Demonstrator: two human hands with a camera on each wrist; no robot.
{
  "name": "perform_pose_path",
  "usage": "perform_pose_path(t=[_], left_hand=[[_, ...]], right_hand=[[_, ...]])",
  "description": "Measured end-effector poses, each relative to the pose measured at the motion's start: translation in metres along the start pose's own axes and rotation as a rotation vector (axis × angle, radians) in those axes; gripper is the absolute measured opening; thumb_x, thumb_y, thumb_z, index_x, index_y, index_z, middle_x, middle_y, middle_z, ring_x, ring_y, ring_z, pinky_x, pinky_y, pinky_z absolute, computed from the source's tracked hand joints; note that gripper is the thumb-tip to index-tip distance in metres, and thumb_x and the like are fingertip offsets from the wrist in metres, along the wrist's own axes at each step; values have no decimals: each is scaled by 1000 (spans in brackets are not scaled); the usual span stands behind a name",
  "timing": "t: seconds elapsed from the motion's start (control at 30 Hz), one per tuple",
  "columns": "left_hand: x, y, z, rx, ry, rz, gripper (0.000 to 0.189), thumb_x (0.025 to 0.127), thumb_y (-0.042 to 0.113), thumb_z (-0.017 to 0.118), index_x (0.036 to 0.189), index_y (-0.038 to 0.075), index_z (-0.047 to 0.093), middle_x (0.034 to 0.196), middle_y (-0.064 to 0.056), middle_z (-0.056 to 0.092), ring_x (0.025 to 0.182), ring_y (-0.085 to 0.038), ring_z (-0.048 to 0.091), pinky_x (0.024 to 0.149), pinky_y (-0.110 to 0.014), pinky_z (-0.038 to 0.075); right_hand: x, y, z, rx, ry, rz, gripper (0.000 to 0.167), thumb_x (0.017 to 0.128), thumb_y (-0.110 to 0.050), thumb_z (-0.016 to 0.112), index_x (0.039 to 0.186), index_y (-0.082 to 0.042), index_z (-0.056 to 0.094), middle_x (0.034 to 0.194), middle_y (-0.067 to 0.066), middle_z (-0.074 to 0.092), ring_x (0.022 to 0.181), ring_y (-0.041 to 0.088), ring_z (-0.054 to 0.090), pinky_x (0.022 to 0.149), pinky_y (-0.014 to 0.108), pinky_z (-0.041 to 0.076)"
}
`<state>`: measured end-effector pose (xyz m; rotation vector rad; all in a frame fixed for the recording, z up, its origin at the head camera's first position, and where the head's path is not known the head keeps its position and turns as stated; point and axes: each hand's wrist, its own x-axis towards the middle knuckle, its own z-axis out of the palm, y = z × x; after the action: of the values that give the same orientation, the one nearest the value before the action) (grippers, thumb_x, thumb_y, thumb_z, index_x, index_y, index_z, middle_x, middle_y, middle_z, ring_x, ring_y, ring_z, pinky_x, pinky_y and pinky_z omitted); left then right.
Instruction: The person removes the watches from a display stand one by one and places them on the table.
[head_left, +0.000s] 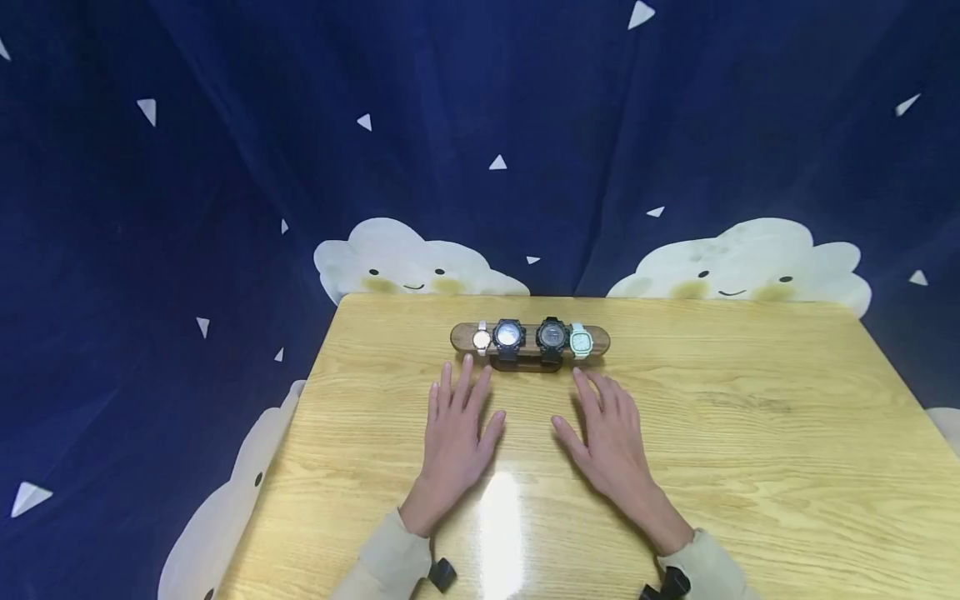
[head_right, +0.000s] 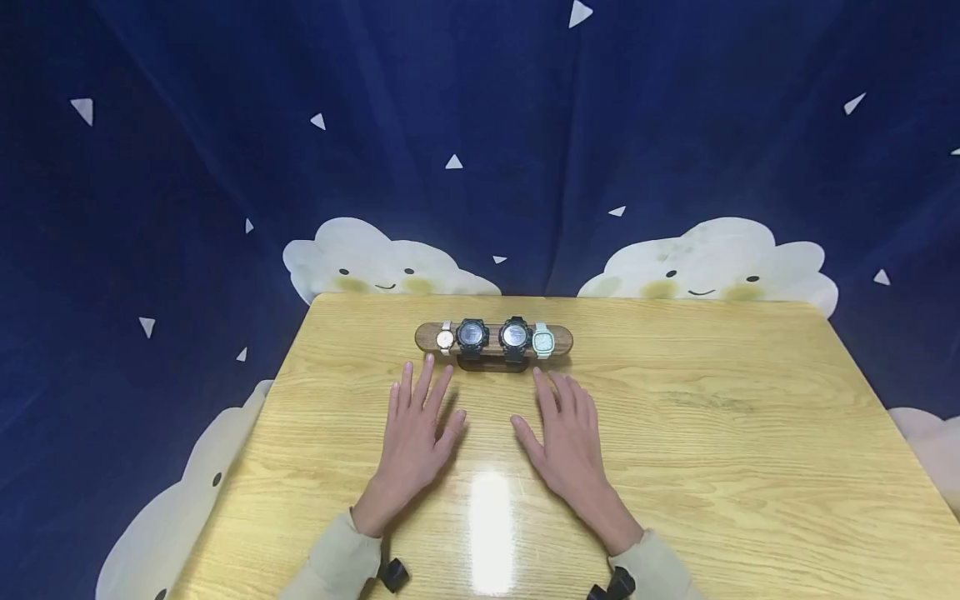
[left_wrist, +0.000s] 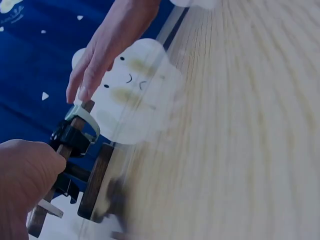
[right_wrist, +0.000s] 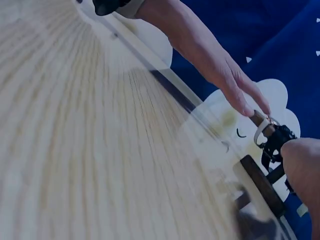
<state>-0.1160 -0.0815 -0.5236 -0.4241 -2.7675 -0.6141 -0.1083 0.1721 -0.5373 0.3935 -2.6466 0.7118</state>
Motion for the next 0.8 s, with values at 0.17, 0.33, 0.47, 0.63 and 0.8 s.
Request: perform_pose_path(t=[0.17, 0.33, 0.47, 0.63, 0.8], left_hand=[[2, -10, 3, -75, 92, -22, 68, 105, 40, 59, 162, 12, 36, 172, -20, 19, 158, -42, 16, 126, -64, 23], [8, -18, 0, -138, 131, -64, 70, 103, 34, 65, 160, 5, 37, 165, -24, 31, 154, -41, 28, 124, -60, 29], [18, -26, -2, -195, 123, -117, 74, 102, 32, 68, 160, 1, 34, 163, -24, 33, 151, -37, 33, 125, -55, 31], [32, -35, -5, -309, 103, -148, 80, 101, 30, 71, 161, -1, 29, 166, -22, 30, 153, -37, 30, 127, -54, 27], [47, -45, -10, -433, 65, -144, 81, 100, 22, 72, 161, -4, 26, 167, -25, 26, 155, -39, 27, 129, -51, 23]], right_hand=[[4, 9, 2, 76, 25, 19, 78, 97, -43, 70, 162, -15, 38, 145, 21, 50, 131, 43, 42, 108, 64, 33], [12, 18, 0, 112, 113, -35, 69, 95, -34, 73, 154, -6, 49, 122, 21, 60, 106, 34, 49, 89, 46, 40], [21, 26, -2, 151, 232, -143, 55, 94, -27, 70, 139, 3, 61, 96, 18, 61, 86, 29, 47, 77, 38, 37], [31, 39, -1, 197, 325, -189, 48, 93, -24, 67, 130, 6, 66, 91, 19, 59, 84, 29, 49, 74, 35, 37], [39, 51, 1, 236, 374, -153, 49, 91, -21, 69, 130, 9, 65, 104, 25, 63, 96, 37, 54, 81, 39, 42]])
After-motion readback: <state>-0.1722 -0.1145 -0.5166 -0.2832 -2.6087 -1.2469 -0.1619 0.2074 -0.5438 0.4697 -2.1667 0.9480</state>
